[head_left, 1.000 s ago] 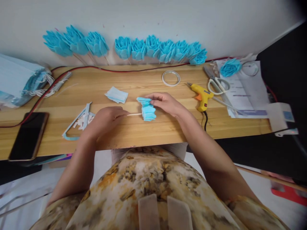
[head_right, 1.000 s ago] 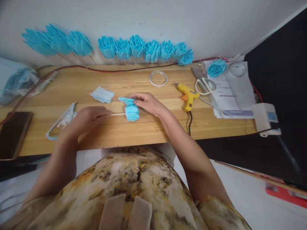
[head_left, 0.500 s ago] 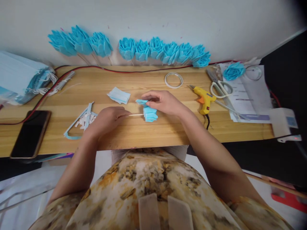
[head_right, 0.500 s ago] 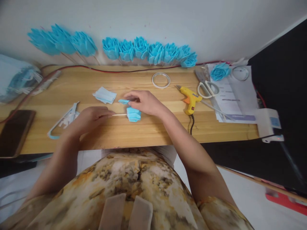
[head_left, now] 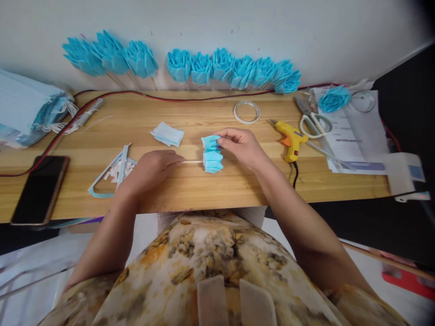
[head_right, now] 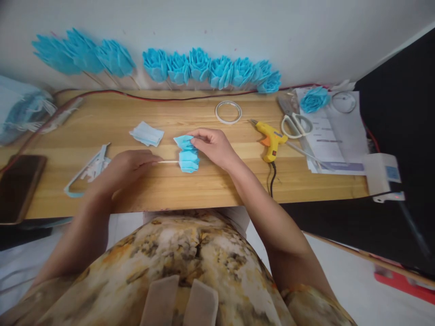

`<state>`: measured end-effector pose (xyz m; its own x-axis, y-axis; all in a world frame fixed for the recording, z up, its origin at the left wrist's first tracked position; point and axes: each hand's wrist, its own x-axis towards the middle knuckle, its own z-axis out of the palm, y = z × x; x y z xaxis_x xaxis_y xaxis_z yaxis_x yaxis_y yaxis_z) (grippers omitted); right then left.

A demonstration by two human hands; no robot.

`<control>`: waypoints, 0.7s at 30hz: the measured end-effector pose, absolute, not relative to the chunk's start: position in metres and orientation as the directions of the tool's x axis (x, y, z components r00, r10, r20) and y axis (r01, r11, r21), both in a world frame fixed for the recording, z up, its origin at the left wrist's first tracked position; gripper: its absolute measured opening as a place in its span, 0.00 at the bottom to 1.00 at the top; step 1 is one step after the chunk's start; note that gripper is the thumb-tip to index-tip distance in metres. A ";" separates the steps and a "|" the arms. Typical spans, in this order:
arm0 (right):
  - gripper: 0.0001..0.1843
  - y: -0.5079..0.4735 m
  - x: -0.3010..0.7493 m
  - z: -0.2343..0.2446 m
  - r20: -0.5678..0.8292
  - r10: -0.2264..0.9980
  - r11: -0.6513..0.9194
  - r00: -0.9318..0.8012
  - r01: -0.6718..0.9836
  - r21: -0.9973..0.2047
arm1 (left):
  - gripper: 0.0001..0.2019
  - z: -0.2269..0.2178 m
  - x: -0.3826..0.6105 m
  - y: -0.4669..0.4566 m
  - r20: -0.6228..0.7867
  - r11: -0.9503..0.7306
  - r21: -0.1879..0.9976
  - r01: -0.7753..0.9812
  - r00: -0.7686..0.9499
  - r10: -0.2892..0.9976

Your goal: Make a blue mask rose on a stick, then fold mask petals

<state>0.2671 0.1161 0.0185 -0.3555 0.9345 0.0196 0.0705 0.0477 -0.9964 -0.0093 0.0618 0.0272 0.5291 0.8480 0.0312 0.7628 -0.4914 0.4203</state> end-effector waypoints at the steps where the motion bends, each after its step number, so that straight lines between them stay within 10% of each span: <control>1: 0.11 0.115 0.268 0.018 0.011 0.937 0.036 -0.350 0.066 -0.997 | 0.20 0.027 -0.009 0.062 0.032 -0.488 0.420 0.765 0.526 0.850; 21: 0.14 0.105 0.278 0.016 -0.020 0.897 0.045 -0.441 0.137 -0.990 | 0.21 0.019 -0.003 0.057 0.077 -0.492 0.405 0.771 0.507 0.858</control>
